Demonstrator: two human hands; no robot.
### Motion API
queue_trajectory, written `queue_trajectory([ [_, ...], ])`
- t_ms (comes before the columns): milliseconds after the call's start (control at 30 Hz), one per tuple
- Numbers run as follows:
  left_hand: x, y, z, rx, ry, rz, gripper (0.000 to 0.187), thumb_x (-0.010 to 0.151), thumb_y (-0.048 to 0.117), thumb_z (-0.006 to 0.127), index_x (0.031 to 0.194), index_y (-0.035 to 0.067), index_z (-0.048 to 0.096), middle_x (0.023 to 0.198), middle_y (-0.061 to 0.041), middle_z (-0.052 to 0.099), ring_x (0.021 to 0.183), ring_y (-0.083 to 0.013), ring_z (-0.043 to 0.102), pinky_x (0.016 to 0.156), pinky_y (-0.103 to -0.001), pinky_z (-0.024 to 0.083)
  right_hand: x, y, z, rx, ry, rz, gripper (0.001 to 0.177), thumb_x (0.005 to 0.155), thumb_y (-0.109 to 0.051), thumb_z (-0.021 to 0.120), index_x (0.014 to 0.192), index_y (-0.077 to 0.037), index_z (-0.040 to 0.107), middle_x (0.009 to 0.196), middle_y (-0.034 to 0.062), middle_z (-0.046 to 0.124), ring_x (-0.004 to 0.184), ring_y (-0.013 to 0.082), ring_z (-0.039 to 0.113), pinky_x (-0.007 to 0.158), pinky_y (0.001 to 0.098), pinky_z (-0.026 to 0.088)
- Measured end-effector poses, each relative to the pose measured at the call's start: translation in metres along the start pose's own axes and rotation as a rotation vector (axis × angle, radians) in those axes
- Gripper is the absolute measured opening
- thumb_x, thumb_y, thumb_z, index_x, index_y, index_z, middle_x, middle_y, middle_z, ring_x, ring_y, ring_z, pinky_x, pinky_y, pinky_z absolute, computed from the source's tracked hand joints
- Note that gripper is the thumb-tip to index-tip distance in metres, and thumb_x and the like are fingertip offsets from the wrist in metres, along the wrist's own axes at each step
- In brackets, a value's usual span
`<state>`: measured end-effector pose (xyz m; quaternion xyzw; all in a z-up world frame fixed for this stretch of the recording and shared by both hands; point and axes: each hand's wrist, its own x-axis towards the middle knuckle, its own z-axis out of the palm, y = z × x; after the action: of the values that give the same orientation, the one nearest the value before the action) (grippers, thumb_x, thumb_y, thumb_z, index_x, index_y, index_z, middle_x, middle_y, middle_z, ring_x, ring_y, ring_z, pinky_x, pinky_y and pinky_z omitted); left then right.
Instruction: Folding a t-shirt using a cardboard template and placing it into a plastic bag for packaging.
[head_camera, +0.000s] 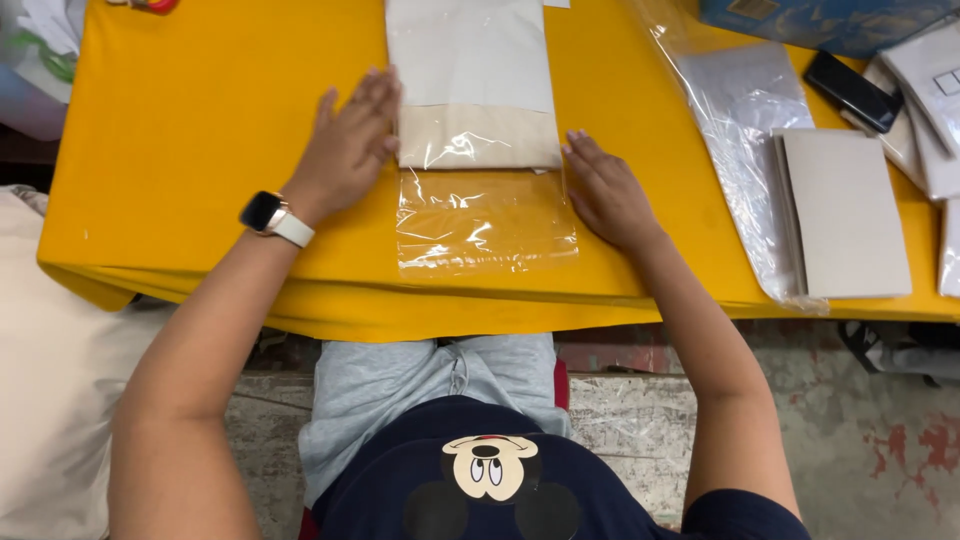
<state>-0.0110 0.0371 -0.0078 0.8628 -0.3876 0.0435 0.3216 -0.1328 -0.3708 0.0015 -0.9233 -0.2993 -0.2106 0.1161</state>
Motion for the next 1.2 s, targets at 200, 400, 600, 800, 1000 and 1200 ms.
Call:
queue_trajectory([
  [200, -0.009, 0.024, 0.028, 0.184, -0.272, 0.155, 0.065, 0.109, 0.052, 0.026, 0.165, 0.018, 0.024, 0.172, -0.009, 0.022, 0.158, -0.0310, 0.019, 0.120, -0.069, 0.012, 0.005, -0.021, 0.003, -0.018, -0.091, -0.164, 0.041, 0.108, -0.020, 0.051, 0.147, -0.010, 0.058, 0.153, 0.0124, 0.057, 0.143, 0.0341, 0.050, 0.105, 0.0441, 0.045],
  [400, -0.059, 0.053, 0.014, 0.317, -0.385, 0.309, 0.074, 0.106, 0.061, 0.022, 0.161, 0.012, 0.031, 0.169, -0.014, 0.029, 0.156, -0.0342, 0.025, 0.120, -0.063, 0.022, -0.036, -0.060, -0.013, 0.043, -0.188, -0.134, 0.041, 0.109, -0.028, 0.049, 0.144, -0.011, 0.060, 0.151, 0.0092, 0.059, 0.145, 0.0319, 0.049, 0.107, 0.0457, 0.042],
  [600, -0.106, 0.076, 0.000, 0.463, -0.308, 0.518, 0.132, 0.064, 0.103, 0.030, 0.162, 0.014, 0.027, 0.171, -0.008, 0.027, 0.158, -0.0251, 0.022, 0.128, -0.052, 0.009, -0.069, -0.084, -0.018, -0.031, -0.186, -0.132, 0.046, 0.107, -0.040, 0.050, 0.147, -0.017, 0.058, 0.151, 0.0027, 0.058, 0.144, 0.0267, 0.049, 0.105, 0.0396, 0.041],
  [800, -0.129, 0.062, 0.059, 0.541, 0.060, 0.471, 0.059, 0.105, 0.048, 0.045, 0.156, 0.019, 0.044, 0.159, -0.004, 0.049, 0.149, -0.0219, 0.044, 0.124, -0.048, 0.024, -0.042, -0.093, -0.036, 0.242, -0.165, -0.029, 0.036, 0.110, -0.032, 0.045, 0.131, -0.014, 0.068, 0.133, 0.0012, 0.071, 0.126, 0.0241, 0.064, 0.095, 0.0370, 0.047],
  [1000, -0.108, 0.088, 0.045, -0.196, 0.214, -0.014, 0.032, 0.108, 0.027, 0.050, 0.133, 0.020, 0.069, 0.132, -0.001, 0.071, 0.129, -0.0218, 0.064, 0.118, -0.047, 0.033, -0.015, -0.080, -0.014, 0.795, 0.161, 0.505, 0.029, 0.109, -0.017, 0.048, 0.108, -0.006, 0.075, 0.102, 0.0118, 0.077, 0.097, 0.0272, 0.074, 0.083, 0.0359, 0.055],
  [1200, -0.081, 0.079, 0.044, -0.436, 0.555, -0.361, 0.019, 0.112, 0.024, 0.060, 0.101, 0.011, 0.068, 0.089, -0.003, 0.067, 0.088, -0.0231, 0.072, 0.081, -0.034, 0.055, 0.022, -0.081, 0.021, 0.843, 0.294, 0.735, 0.029, 0.113, -0.016, 0.041, 0.104, -0.005, 0.067, 0.084, 0.0111, 0.072, 0.075, 0.0210, 0.075, 0.072, 0.0295, 0.060],
])
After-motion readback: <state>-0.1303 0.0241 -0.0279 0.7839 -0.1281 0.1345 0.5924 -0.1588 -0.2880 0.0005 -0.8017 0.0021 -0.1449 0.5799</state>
